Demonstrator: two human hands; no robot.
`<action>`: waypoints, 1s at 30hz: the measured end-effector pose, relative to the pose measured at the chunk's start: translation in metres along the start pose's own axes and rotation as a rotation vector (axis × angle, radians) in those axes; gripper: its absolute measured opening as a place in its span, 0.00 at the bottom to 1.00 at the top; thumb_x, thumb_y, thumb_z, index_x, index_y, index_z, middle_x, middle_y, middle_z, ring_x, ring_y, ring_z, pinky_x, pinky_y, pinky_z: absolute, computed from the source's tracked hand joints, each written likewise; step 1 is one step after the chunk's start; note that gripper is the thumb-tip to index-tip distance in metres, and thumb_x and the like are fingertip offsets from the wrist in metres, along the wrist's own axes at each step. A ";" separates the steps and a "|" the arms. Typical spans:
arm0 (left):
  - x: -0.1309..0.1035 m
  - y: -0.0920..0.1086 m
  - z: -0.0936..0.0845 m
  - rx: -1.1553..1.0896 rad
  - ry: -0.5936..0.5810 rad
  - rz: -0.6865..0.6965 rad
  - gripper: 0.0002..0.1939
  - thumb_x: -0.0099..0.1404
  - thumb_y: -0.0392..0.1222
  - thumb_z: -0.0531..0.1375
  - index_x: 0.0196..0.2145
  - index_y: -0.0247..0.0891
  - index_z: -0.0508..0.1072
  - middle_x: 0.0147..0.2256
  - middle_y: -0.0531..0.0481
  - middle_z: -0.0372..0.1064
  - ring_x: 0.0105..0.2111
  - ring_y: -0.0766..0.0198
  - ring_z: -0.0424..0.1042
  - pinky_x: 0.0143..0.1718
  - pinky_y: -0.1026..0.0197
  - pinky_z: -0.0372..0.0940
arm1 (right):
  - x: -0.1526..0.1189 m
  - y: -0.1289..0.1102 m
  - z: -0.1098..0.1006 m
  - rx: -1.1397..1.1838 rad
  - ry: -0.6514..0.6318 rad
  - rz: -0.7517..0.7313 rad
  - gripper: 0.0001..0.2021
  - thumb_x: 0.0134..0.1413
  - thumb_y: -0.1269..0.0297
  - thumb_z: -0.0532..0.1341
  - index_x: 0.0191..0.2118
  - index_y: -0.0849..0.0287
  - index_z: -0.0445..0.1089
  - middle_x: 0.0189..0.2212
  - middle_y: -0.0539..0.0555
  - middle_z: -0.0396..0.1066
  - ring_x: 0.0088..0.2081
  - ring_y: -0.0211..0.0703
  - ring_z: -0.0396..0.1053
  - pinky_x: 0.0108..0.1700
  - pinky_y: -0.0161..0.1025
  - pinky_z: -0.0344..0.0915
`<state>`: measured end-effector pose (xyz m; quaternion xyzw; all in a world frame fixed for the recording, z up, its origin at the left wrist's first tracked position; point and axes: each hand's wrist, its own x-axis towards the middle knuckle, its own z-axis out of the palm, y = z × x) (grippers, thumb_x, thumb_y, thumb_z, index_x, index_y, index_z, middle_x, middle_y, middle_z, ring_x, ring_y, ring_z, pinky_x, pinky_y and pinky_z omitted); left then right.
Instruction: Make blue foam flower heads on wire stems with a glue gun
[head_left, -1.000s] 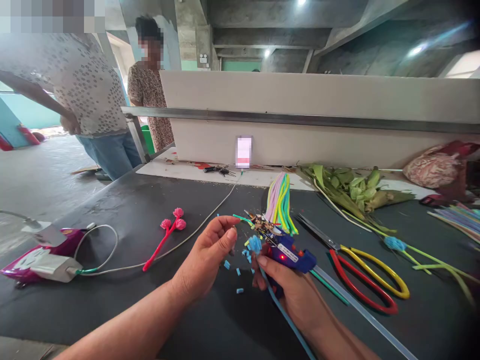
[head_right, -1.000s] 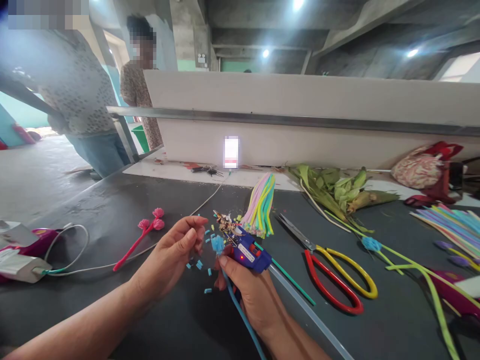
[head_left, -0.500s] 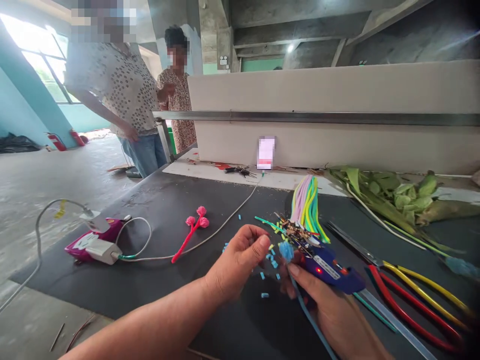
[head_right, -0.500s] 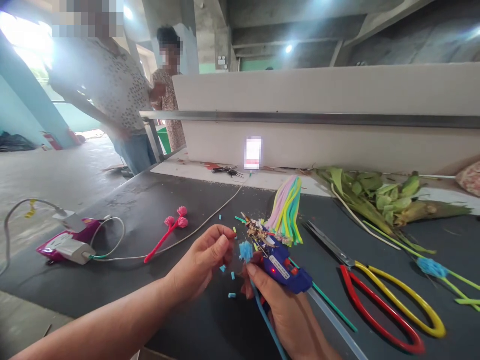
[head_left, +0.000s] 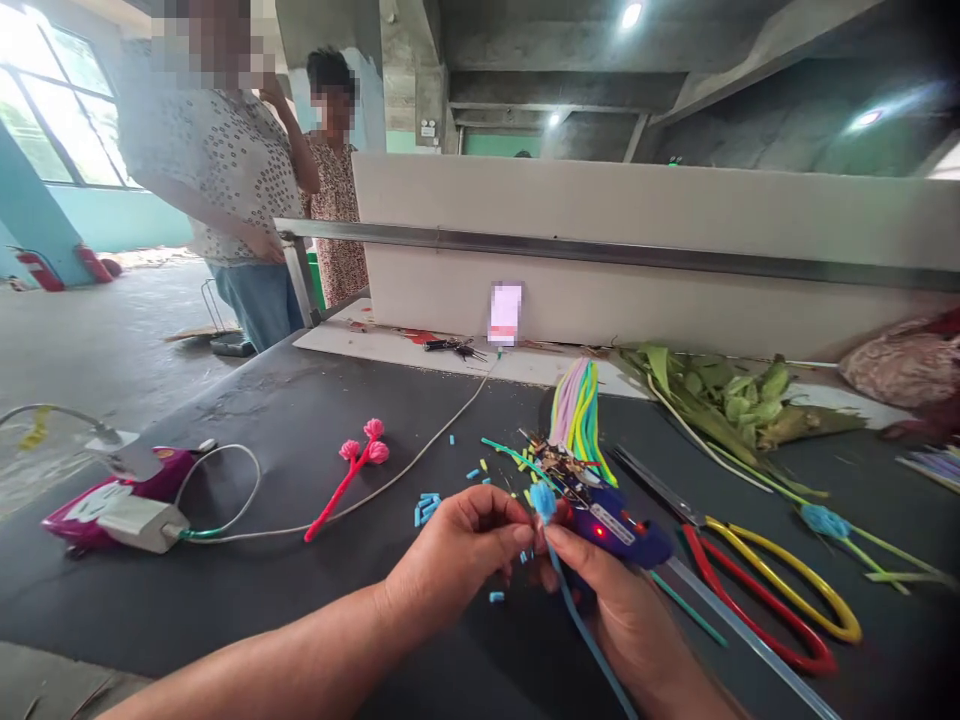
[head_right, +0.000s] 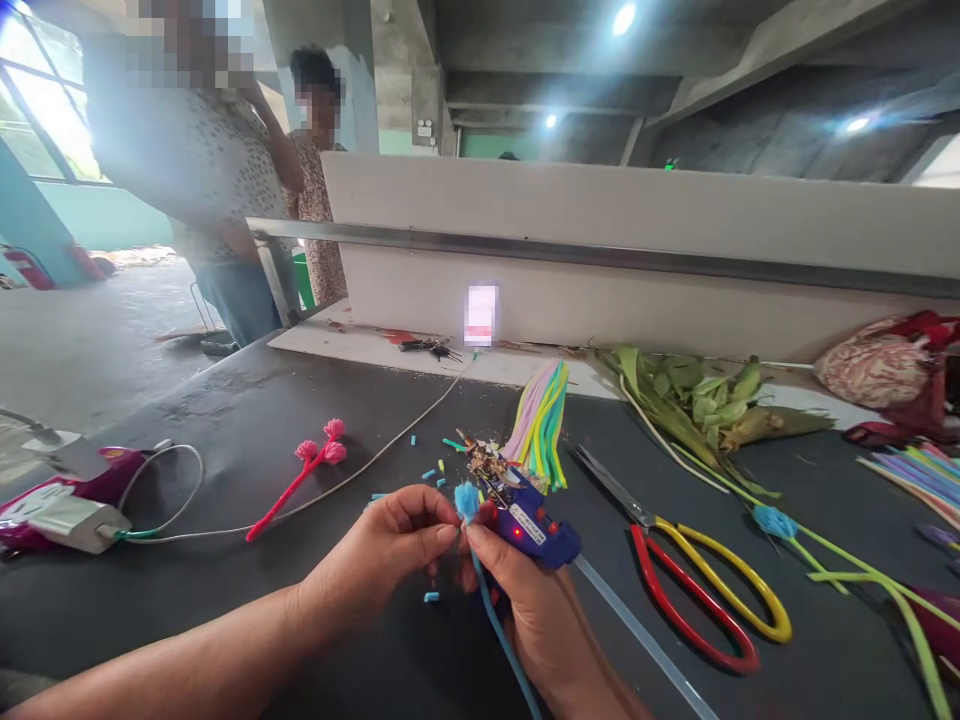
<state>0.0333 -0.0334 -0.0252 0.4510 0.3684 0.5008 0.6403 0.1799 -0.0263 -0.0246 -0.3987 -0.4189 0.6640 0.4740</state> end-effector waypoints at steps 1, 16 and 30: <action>0.000 -0.001 0.001 -0.020 0.008 0.001 0.15 0.53 0.49 0.64 0.28 0.36 0.66 0.22 0.51 0.69 0.22 0.67 0.68 0.24 0.65 0.55 | 0.000 -0.001 0.000 -0.007 0.007 0.000 0.09 0.41 0.57 0.67 0.27 0.57 0.73 0.20 0.48 0.69 0.26 0.41 0.66 0.33 0.39 0.64; -0.003 0.004 -0.008 -0.226 0.103 0.011 0.11 0.55 0.43 0.64 0.32 0.32 0.71 0.23 0.54 0.65 0.21 0.74 0.60 0.25 0.67 0.54 | 0.001 0.002 -0.006 -0.256 -0.039 -0.064 0.12 0.46 0.53 0.64 0.24 0.57 0.70 0.21 0.48 0.67 0.26 0.40 0.64 0.32 0.38 0.61; -0.004 0.006 -0.015 -0.030 0.116 0.127 0.15 0.51 0.45 0.67 0.27 0.35 0.64 0.23 0.57 0.62 0.24 0.73 0.59 0.27 0.67 0.54 | -0.006 -0.003 -0.001 -0.790 0.025 -0.294 0.10 0.52 0.56 0.57 0.28 0.54 0.70 0.24 0.50 0.71 0.28 0.45 0.69 0.31 0.40 0.66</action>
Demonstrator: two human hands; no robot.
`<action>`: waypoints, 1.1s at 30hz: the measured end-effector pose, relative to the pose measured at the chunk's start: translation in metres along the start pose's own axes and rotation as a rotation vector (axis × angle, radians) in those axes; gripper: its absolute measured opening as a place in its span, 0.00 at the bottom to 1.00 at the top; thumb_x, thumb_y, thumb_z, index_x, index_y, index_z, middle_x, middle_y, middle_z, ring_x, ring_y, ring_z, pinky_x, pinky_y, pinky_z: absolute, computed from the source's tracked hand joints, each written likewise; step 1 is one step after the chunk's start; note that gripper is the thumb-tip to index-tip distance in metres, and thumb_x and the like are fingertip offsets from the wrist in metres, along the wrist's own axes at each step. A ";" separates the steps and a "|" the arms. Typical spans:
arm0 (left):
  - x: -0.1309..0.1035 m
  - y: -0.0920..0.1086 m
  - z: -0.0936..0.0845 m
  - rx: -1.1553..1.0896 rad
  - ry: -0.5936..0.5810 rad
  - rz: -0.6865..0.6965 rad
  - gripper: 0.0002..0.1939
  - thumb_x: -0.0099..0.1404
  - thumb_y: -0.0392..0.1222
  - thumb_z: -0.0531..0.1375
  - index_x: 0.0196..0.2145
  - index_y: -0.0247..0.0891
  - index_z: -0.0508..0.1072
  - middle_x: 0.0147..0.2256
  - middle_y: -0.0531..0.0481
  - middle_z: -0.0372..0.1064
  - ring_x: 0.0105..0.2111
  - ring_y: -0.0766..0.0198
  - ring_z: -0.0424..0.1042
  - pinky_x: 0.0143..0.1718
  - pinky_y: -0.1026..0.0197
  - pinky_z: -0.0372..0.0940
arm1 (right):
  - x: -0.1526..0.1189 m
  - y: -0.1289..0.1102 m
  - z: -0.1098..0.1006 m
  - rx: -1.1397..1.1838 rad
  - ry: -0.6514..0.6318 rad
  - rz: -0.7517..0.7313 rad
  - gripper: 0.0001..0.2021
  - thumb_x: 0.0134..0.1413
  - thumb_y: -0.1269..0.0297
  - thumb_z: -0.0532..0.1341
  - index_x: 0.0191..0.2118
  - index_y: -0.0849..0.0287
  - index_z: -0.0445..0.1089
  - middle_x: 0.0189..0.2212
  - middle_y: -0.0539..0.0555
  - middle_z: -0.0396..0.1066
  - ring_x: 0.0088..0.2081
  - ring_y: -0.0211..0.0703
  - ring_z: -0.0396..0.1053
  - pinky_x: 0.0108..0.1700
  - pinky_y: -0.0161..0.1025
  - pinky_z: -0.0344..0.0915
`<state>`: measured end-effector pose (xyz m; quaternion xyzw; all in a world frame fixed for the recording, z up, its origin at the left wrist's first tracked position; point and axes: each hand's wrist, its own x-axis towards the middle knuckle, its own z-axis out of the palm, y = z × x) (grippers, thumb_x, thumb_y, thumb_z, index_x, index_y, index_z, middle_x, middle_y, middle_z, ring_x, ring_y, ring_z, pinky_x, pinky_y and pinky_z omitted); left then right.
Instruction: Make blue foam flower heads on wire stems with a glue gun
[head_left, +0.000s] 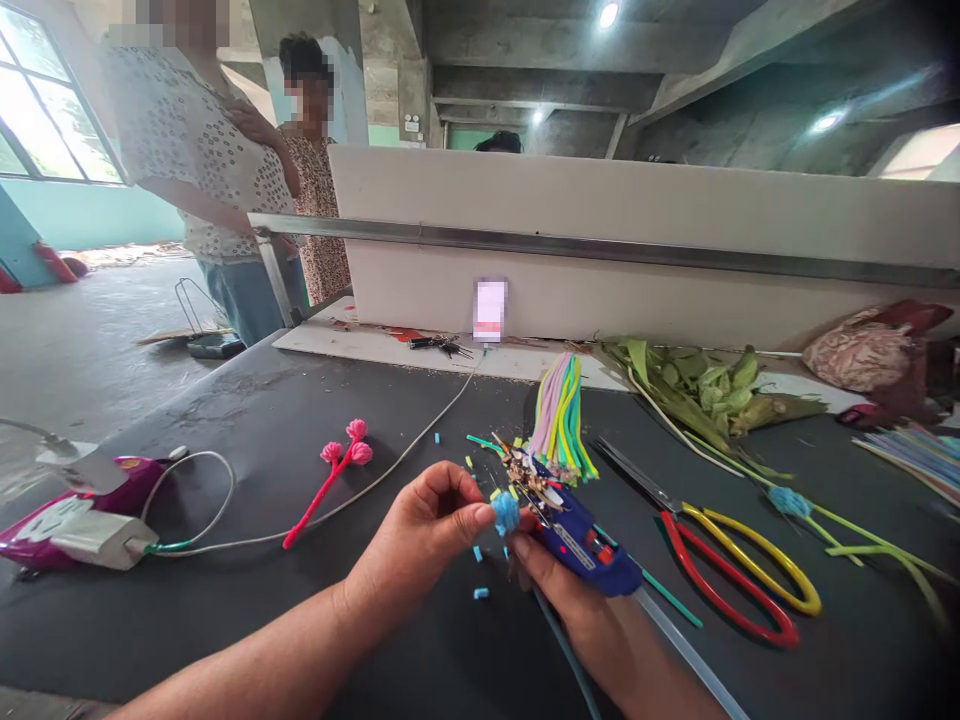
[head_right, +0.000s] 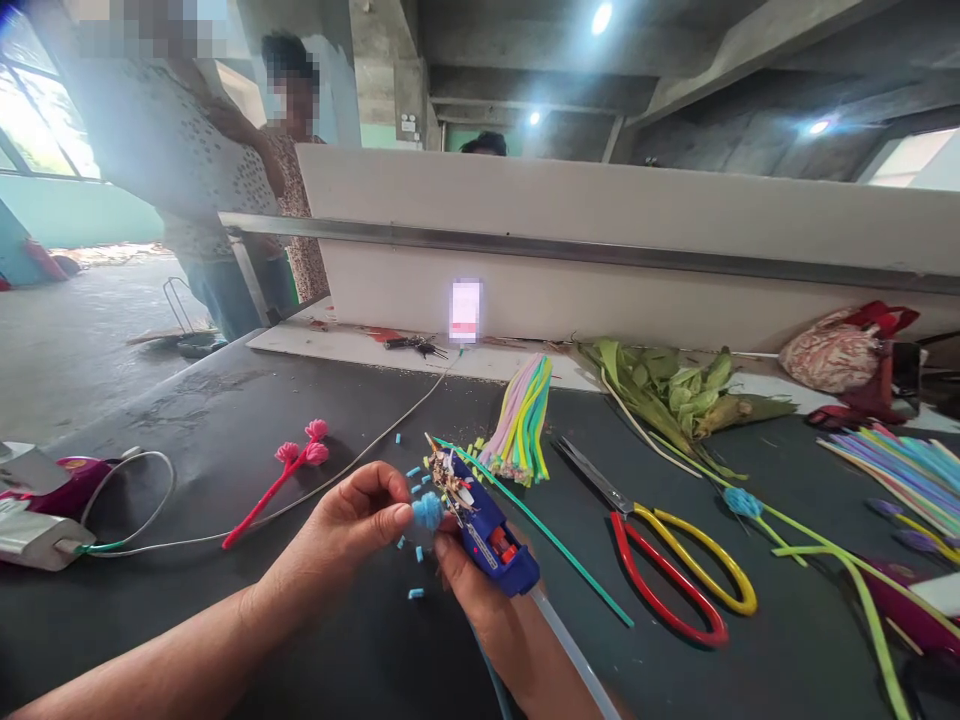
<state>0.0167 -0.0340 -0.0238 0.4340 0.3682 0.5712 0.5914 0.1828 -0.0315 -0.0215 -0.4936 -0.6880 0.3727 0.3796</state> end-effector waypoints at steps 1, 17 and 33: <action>0.000 -0.001 0.001 0.005 -0.001 -0.004 0.15 0.51 0.45 0.67 0.27 0.35 0.64 0.23 0.57 0.62 0.24 0.73 0.59 0.27 0.67 0.54 | 0.001 0.000 0.000 -0.025 -0.013 -0.018 0.10 0.52 0.56 0.57 0.27 0.54 0.70 0.23 0.49 0.71 0.27 0.44 0.69 0.30 0.39 0.66; -0.003 -0.004 0.003 -0.139 -0.143 -0.062 0.13 0.54 0.42 0.65 0.35 0.35 0.69 0.28 0.52 0.69 0.26 0.71 0.65 0.30 0.67 0.57 | 0.005 0.018 0.000 0.546 -0.051 0.154 0.13 0.47 0.53 0.63 0.22 0.58 0.70 0.19 0.49 0.66 0.25 0.40 0.63 0.30 0.39 0.62; -0.010 -0.015 0.023 -0.226 0.067 -0.165 0.11 0.49 0.41 0.67 0.22 0.33 0.69 0.20 0.51 0.68 0.23 0.65 0.67 0.31 0.60 0.61 | 0.006 0.002 -0.002 0.135 -0.072 0.074 0.15 0.52 0.49 0.57 0.28 0.56 0.66 0.25 0.48 0.66 0.29 0.41 0.65 0.33 0.37 0.63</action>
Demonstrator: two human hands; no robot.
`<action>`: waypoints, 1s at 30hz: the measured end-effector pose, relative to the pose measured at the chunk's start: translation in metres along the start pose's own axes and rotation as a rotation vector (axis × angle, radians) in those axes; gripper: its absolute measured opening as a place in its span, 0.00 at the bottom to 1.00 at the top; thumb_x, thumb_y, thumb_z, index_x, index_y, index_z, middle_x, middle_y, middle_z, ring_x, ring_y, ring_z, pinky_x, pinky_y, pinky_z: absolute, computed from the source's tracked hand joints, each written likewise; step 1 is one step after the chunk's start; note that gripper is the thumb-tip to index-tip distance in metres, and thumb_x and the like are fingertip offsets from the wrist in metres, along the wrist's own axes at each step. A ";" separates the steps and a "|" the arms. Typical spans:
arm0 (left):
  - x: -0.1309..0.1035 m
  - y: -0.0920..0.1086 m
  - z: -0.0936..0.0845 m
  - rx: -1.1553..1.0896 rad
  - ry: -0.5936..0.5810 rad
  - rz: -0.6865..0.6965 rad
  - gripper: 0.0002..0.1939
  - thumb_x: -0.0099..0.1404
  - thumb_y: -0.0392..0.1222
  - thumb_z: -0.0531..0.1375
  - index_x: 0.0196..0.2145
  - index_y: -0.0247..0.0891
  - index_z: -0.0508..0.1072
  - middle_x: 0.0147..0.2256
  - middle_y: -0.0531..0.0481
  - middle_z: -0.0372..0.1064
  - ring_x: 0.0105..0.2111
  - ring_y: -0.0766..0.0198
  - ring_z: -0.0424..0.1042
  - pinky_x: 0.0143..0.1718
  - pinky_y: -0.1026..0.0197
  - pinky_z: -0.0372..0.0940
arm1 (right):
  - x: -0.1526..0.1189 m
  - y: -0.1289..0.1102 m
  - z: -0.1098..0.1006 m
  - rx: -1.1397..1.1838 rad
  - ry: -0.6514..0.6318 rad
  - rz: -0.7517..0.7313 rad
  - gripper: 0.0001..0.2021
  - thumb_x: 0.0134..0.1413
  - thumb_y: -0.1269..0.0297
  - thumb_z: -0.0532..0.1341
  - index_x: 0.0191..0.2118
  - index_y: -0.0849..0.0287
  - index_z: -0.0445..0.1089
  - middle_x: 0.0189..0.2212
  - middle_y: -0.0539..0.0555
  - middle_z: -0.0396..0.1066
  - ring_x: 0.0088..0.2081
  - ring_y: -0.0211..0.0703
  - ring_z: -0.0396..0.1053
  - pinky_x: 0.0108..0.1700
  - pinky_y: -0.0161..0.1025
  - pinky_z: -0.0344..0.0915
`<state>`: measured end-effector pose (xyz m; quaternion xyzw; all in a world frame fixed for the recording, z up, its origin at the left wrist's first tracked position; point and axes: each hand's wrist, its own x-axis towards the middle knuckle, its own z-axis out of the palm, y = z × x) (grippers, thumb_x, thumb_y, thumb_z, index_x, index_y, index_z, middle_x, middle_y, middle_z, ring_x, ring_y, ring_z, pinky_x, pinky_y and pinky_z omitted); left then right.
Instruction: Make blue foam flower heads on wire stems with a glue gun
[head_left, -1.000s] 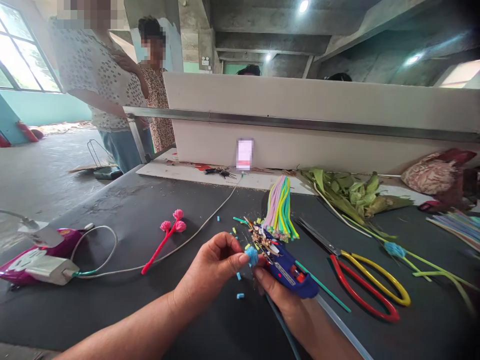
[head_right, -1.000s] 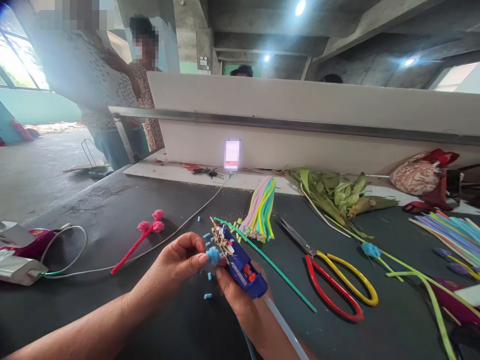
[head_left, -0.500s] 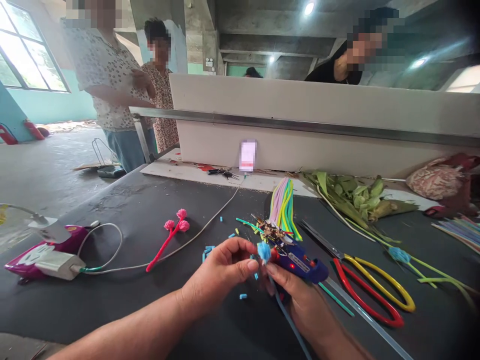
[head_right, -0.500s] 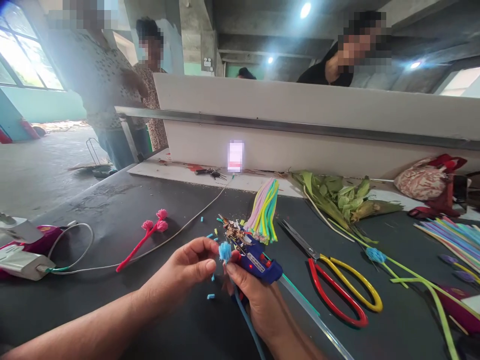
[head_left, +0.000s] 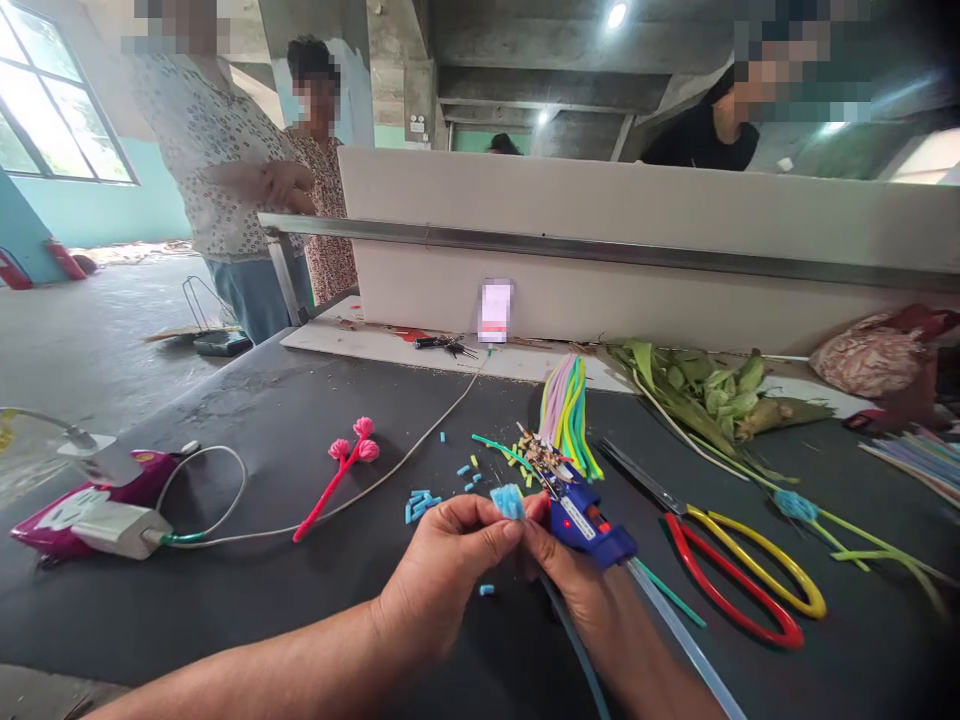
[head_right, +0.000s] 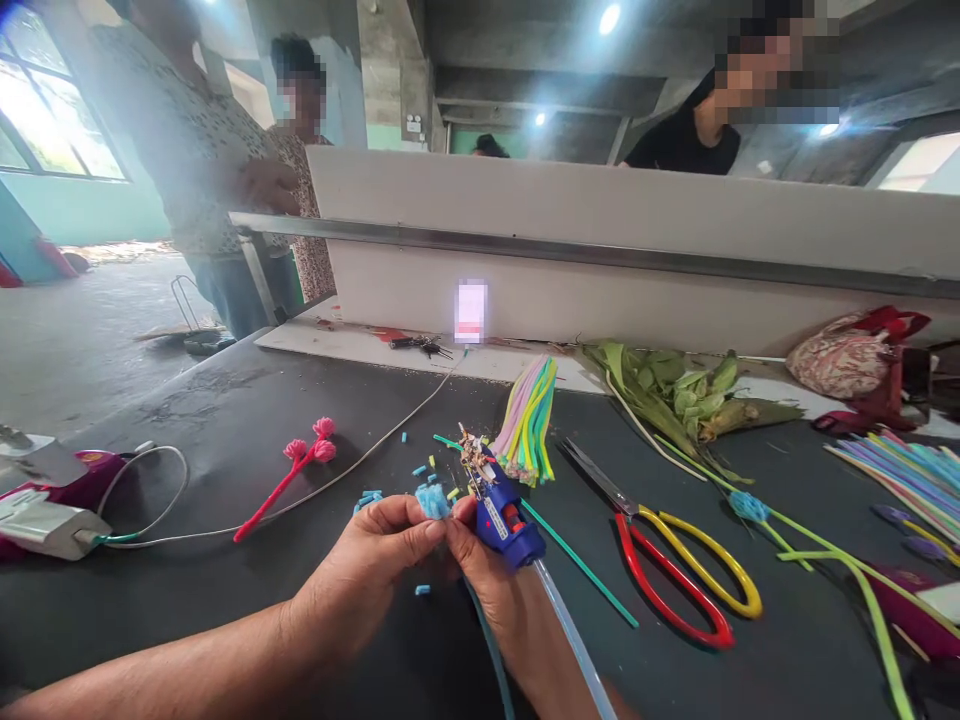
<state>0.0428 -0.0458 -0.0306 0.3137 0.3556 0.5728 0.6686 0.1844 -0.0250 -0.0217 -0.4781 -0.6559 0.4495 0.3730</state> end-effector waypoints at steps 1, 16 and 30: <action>0.000 0.001 0.000 -0.021 0.001 -0.011 0.11 0.50 0.41 0.67 0.22 0.33 0.68 0.21 0.51 0.68 0.23 0.66 0.68 0.31 0.60 0.62 | 0.000 -0.001 0.000 0.004 -0.013 -0.010 0.15 0.53 0.49 0.57 0.29 0.56 0.67 0.26 0.49 0.67 0.30 0.41 0.65 0.34 0.37 0.63; 0.004 0.011 -0.001 0.036 -0.100 0.042 0.13 0.51 0.44 0.65 0.27 0.36 0.65 0.20 0.54 0.68 0.19 0.67 0.67 0.24 0.63 0.61 | -0.003 -0.003 0.007 -0.003 0.051 -0.047 0.13 0.53 0.53 0.58 0.25 0.55 0.68 0.21 0.49 0.69 0.28 0.43 0.67 0.35 0.40 0.62; 0.023 0.081 -0.069 1.444 -0.041 0.258 0.06 0.51 0.35 0.56 0.23 0.37 0.73 0.25 0.52 0.67 0.26 0.66 0.65 0.28 0.64 0.58 | 0.008 0.007 0.002 0.672 0.021 0.038 0.04 0.50 0.65 0.63 0.33 0.56 0.69 0.17 0.44 0.62 0.19 0.32 0.58 0.31 0.36 0.65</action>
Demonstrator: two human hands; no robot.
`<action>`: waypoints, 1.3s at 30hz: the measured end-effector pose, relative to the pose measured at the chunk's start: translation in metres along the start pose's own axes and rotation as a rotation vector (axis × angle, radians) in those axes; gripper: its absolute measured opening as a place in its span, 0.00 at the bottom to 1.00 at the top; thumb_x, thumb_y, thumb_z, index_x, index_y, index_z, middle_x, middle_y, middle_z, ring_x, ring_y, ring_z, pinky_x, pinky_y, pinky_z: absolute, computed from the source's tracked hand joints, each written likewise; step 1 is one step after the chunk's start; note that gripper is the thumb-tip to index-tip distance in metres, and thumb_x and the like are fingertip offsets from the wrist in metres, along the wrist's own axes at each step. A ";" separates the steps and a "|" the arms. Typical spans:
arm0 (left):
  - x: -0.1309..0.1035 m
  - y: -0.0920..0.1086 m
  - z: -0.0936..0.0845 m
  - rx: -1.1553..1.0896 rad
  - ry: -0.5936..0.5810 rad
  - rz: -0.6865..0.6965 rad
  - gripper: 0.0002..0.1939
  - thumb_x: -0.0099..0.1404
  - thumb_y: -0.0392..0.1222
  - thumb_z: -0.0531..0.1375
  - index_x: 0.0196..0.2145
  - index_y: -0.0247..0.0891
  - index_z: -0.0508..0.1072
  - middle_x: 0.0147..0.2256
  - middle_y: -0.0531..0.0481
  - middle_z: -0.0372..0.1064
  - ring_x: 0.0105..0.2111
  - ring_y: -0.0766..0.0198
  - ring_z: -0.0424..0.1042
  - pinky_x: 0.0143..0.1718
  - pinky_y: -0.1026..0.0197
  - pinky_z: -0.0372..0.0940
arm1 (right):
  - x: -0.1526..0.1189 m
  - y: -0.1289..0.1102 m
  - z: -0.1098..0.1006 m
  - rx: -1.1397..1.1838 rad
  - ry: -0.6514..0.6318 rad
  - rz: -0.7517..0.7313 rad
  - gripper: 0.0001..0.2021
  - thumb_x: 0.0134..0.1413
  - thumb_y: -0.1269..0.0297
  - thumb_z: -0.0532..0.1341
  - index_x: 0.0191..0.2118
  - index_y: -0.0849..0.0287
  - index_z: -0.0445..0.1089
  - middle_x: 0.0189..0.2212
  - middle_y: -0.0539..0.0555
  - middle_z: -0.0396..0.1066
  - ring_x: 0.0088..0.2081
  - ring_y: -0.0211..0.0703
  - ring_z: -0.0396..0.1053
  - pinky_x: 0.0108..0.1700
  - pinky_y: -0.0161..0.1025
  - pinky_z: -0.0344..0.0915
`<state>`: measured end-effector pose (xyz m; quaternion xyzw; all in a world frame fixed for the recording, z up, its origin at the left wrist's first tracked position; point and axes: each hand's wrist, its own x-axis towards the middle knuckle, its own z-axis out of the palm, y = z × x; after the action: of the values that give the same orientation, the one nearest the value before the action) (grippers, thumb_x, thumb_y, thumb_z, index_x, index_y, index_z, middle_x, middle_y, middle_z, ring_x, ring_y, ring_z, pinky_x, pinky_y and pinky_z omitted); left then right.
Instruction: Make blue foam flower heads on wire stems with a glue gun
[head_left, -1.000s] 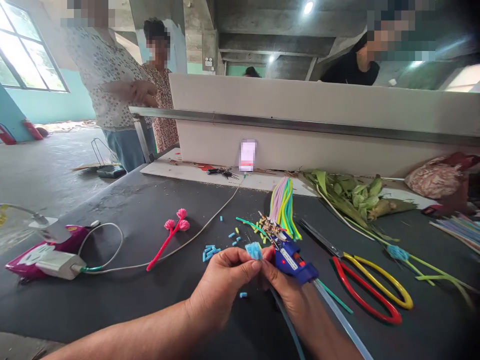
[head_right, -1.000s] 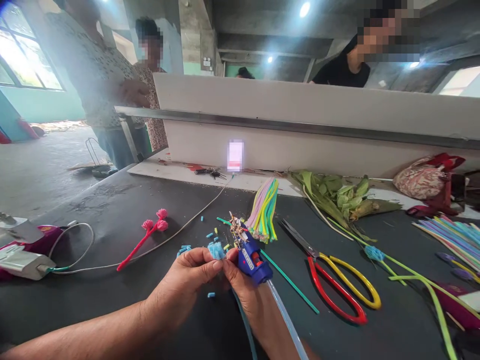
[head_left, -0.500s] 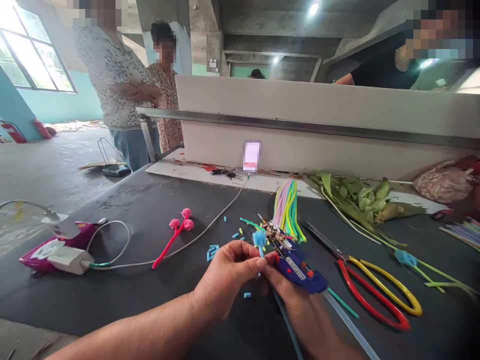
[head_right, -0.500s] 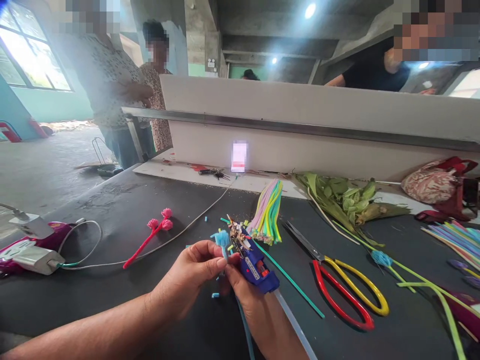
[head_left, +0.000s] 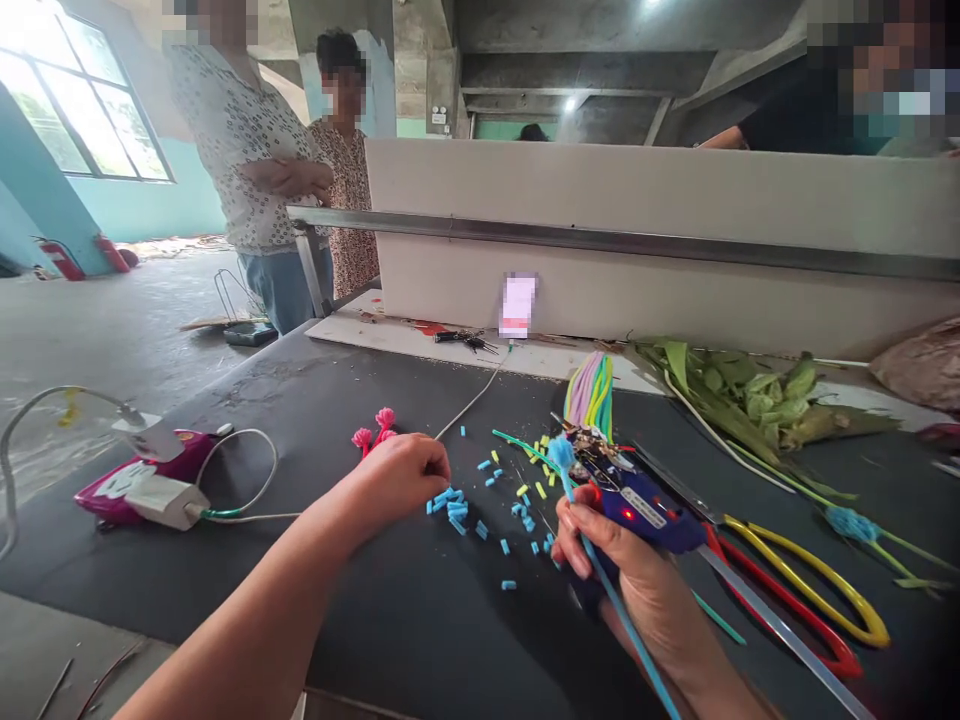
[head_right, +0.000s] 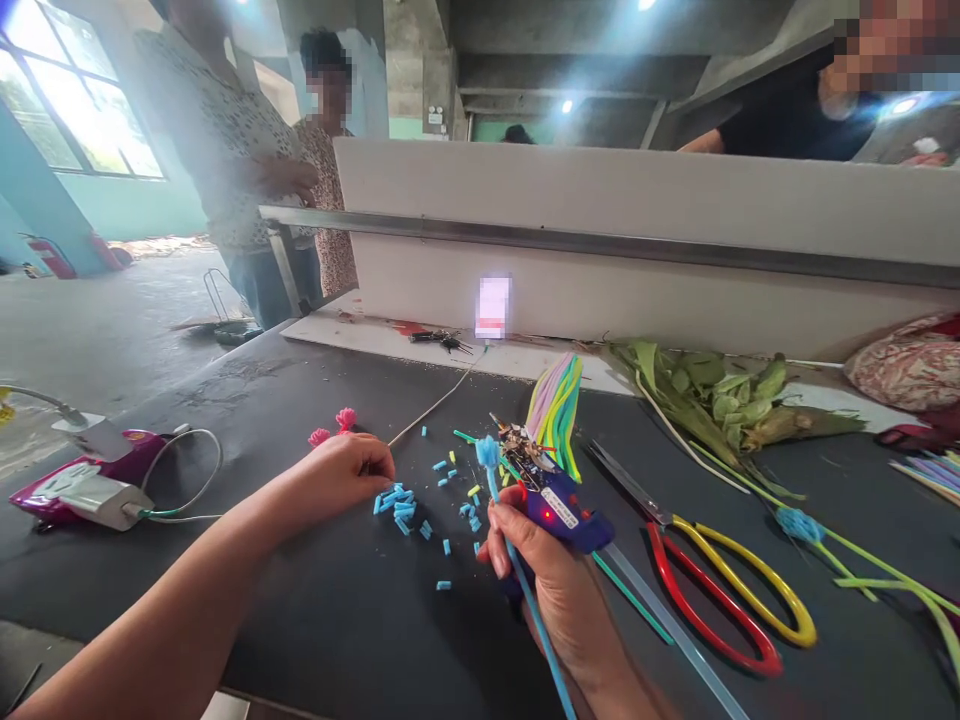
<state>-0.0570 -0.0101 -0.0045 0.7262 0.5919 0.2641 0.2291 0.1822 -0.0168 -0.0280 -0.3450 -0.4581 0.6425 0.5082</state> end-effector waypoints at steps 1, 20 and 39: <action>0.000 0.000 0.002 0.052 -0.027 0.027 0.07 0.51 0.33 0.55 0.23 0.37 0.73 0.26 0.52 0.68 0.27 0.66 0.65 0.29 0.64 0.58 | 0.000 0.000 0.000 -0.001 -0.001 -0.007 0.04 0.50 0.65 0.63 0.33 0.56 0.69 0.17 0.44 0.62 0.19 0.32 0.58 0.31 0.36 0.65; -0.005 0.013 0.025 0.108 0.006 0.082 0.09 0.48 0.27 0.50 0.23 0.38 0.67 0.21 0.55 0.59 0.23 0.68 0.57 0.26 0.65 0.52 | -0.003 -0.006 0.002 0.106 -0.111 0.054 0.05 0.49 0.63 0.62 0.32 0.57 0.69 0.20 0.45 0.62 0.18 0.31 0.53 0.28 0.35 0.63; -0.009 0.059 0.068 -1.199 -0.036 -0.172 0.13 0.50 0.46 0.66 0.26 0.33 0.73 0.20 0.54 0.66 0.17 0.74 0.60 0.22 0.67 0.56 | -0.005 -0.004 0.005 -0.195 -0.116 0.058 0.10 0.50 0.57 0.62 0.27 0.59 0.69 0.19 0.47 0.66 0.24 0.37 0.63 0.31 0.35 0.60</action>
<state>0.0296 -0.0322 -0.0185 0.4243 0.3925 0.5197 0.6291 0.1802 -0.0222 -0.0225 -0.3681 -0.5369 0.6281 0.4263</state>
